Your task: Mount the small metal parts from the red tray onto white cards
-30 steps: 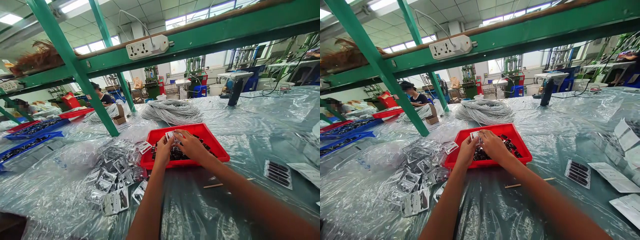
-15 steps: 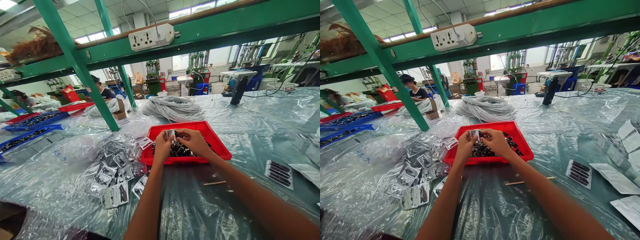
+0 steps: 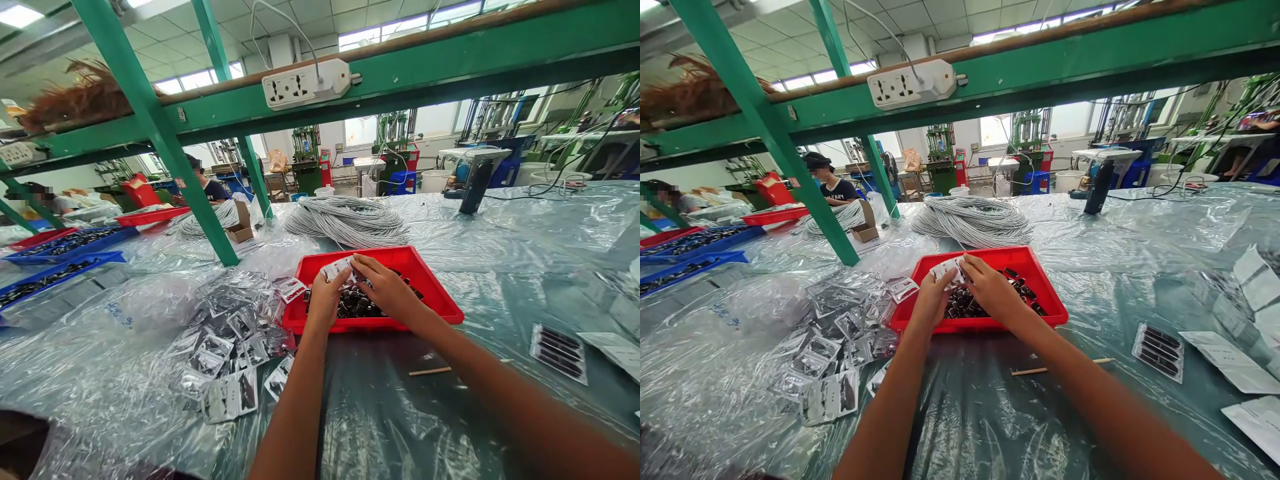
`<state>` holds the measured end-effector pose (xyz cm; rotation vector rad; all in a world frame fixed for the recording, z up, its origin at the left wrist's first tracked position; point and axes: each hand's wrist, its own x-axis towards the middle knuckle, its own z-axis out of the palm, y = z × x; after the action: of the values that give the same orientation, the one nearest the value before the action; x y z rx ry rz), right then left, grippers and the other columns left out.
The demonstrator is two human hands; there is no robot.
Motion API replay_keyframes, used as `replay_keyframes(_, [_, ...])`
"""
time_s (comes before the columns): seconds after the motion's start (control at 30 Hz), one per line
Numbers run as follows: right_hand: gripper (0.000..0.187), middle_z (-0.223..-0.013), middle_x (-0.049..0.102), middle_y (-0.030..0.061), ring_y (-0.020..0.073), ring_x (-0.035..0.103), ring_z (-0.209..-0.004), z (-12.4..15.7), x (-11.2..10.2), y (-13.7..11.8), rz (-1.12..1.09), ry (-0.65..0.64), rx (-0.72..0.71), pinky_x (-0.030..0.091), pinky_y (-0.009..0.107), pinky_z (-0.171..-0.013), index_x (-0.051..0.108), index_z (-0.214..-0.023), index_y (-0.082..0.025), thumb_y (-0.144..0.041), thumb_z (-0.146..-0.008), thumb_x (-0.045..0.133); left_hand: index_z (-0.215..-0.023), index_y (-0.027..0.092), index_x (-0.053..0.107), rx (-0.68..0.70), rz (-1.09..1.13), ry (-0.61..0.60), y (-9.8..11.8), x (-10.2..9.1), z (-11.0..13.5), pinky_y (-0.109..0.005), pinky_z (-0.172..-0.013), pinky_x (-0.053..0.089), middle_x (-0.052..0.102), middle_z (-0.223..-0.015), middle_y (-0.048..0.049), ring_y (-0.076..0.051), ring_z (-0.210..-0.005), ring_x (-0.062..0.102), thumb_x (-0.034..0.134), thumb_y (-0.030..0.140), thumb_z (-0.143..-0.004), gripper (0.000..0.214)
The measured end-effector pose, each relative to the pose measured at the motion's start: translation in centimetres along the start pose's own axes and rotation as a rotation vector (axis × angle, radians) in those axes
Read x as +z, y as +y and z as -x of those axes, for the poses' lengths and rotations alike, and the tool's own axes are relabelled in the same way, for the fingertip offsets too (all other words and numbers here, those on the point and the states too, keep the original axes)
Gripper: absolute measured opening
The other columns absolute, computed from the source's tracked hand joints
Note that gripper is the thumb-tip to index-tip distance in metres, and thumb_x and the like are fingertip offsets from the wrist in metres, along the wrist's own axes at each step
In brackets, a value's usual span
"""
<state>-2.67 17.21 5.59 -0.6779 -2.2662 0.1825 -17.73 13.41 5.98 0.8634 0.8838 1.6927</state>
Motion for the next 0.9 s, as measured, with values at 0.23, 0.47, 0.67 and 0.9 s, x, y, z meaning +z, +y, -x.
replay_keyframes(0.23, [0.042, -0.125, 0.067, 0.0167, 0.0291, 0.064, -0.117, 0.2, 0.8, -0.8, -0.112, 0.07, 0.04, 0.053, 0.046, -0.098, 0.058, -0.131, -0.015, -0.023, -0.091, 0.058, -0.085, 0.015, 0.07, 0.056, -0.015, 0.041, 0.1, -0.3, 0.3, -0.032, -0.077, 0.051, 0.073, -0.079, -0.0032, -0.017, -0.073, 0.066, 0.091, 0.028, -0.049, 0.044])
replay_keyframes(0.47, [0.023, -0.076, 0.071, 0.0026, 0.0172, 0.064, -0.067, 0.0, -0.2, -0.8, -0.288, -0.178, 0.199, 0.046, 0.026, -0.065, 0.067, -0.097, -0.014, -0.035, -0.092, 0.06, -0.08, 0.021, 0.071, 0.198, -0.575, -0.014, 2.3, -1.1, 0.4, -0.026, -0.059, 0.044, 0.068, -0.068, 0.0005, -0.016, -0.06, 0.059, 0.082, 0.021, -0.055, 0.027])
replay_keyframes(0.67, [0.02, -0.073, 0.071, 0.0062, 0.0168, 0.062, -0.067, -0.9, -0.7, -1.6, 0.002, -0.32, 0.21, 0.04, 0.025, -0.064, 0.068, -0.08, -0.013, -0.021, -0.092, 0.054, -0.081, 0.021, 0.071, 0.187, -0.851, -0.117, 3.6, -2.2, -0.3, -0.027, -0.058, 0.045, 0.068, -0.065, 0.0013, -0.017, -0.058, 0.059, 0.08, 0.035, -0.056, 0.031])
replay_keyframes(0.9, [0.033, -0.117, 0.068, 0.0175, 0.0262, 0.063, -0.104, -2.1, -2.9, -0.8, 0.236, -0.151, 0.281, 0.049, 0.034, -0.084, 0.062, -0.12, -0.008, -0.017, -0.089, 0.054, -0.118, 0.022, 0.06, 0.572, -1.135, 0.682, 6.8, -4.6, -0.5, -0.053, -0.095, 0.049, 0.071, -0.107, -0.0053, -0.03, -0.097, 0.066, 0.065, 0.035, -0.075, 0.045])
